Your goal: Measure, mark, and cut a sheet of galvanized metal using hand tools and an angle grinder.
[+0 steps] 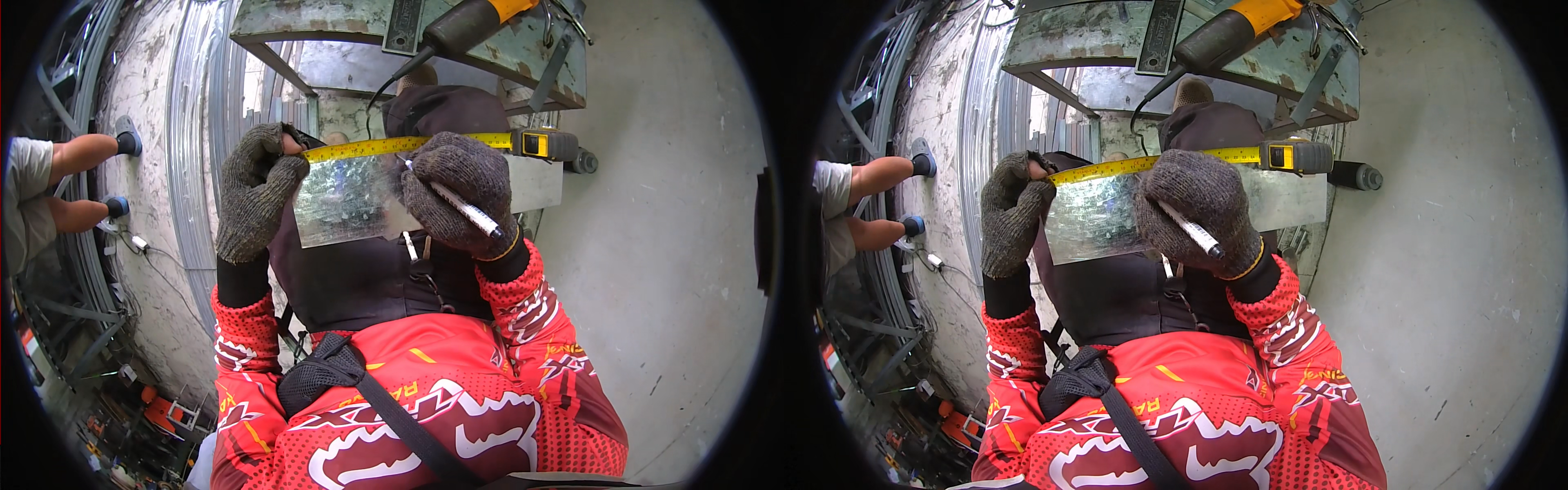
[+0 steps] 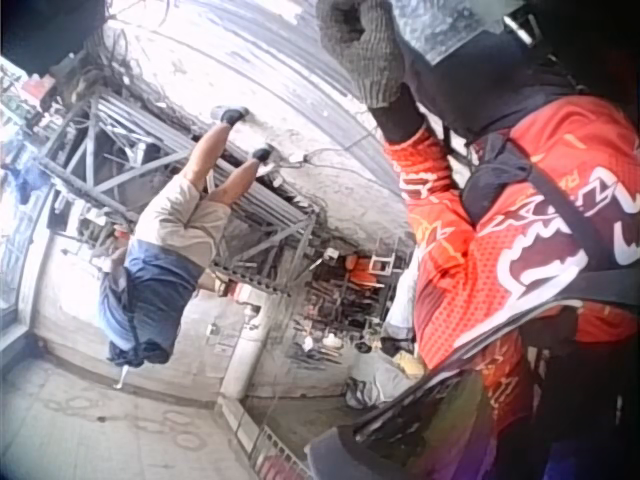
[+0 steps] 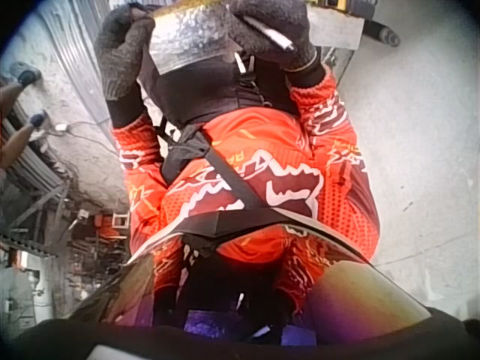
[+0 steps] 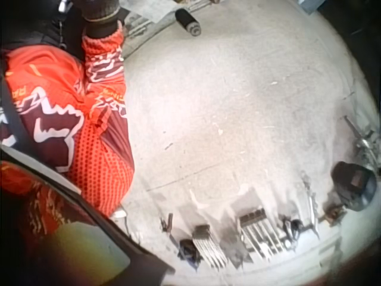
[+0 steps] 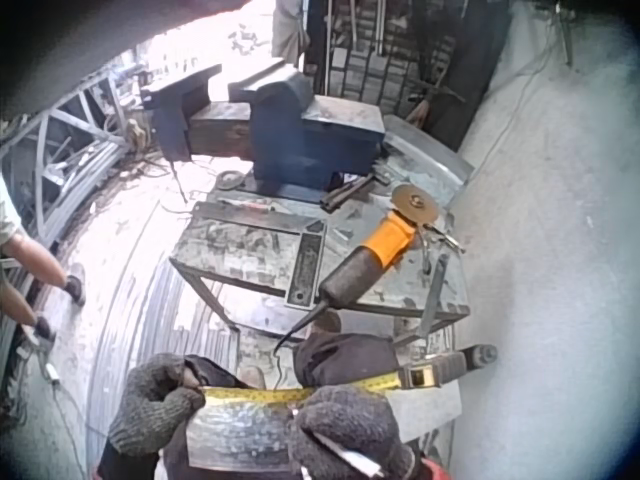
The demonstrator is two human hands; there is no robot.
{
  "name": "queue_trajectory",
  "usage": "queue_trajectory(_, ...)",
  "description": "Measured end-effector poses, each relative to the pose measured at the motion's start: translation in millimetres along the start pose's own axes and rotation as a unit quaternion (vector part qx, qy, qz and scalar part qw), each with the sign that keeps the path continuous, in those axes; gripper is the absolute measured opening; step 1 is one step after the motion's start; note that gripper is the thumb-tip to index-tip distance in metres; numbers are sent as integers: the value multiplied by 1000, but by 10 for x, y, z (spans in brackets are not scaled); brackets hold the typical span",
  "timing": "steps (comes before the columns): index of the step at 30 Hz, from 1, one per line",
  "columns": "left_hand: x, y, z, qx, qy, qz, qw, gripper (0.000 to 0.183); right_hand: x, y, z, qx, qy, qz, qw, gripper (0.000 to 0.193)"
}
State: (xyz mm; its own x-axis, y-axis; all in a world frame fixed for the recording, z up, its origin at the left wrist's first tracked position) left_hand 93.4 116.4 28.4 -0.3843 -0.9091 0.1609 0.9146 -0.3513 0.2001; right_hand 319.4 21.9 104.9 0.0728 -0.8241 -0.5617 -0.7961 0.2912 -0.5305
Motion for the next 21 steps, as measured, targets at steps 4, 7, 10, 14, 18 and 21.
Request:
queue_trajectory(4,0,6,-1,-2,-2,0,1000,24,8,-12,21,-15,7,5,1000,27)
queue_trajectory(7,9,11,4,-2,0,-1,1000,24,7,-25,-17,-4,-8,12,1000,26)
queue_trajectory(10,13,3,-32,-4,-5,-2,1000,25,58,-9,25,-15,10,10,1000,25)
queue_trajectory(14,6,-16,-97,12,-11,2,1000,23,20,-110,-39,-42,36,-19,998,28)
queue_trajectory(18,-16,-23,-58,7,0,0,1000,20,0,-810,-268,78,37,128,988,10)
queue_trajectory(21,-39,-30,-59,25,3,2,1000,18,66,-1299,-127,131,42,193,971,16)
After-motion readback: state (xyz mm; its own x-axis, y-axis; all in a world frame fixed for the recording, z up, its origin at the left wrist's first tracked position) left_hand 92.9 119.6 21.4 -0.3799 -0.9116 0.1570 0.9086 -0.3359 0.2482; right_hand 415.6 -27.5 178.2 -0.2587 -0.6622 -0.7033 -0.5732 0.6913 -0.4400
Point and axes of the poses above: each hand's wrist, its own x-axis away from the middle knuckle, its own y-axis out of the palm, z = x × y, the point moved 10 cm from there along -x, towards the middle knuckle, and after that the axes turned 5 degrees about x, right-handed, at the moved point
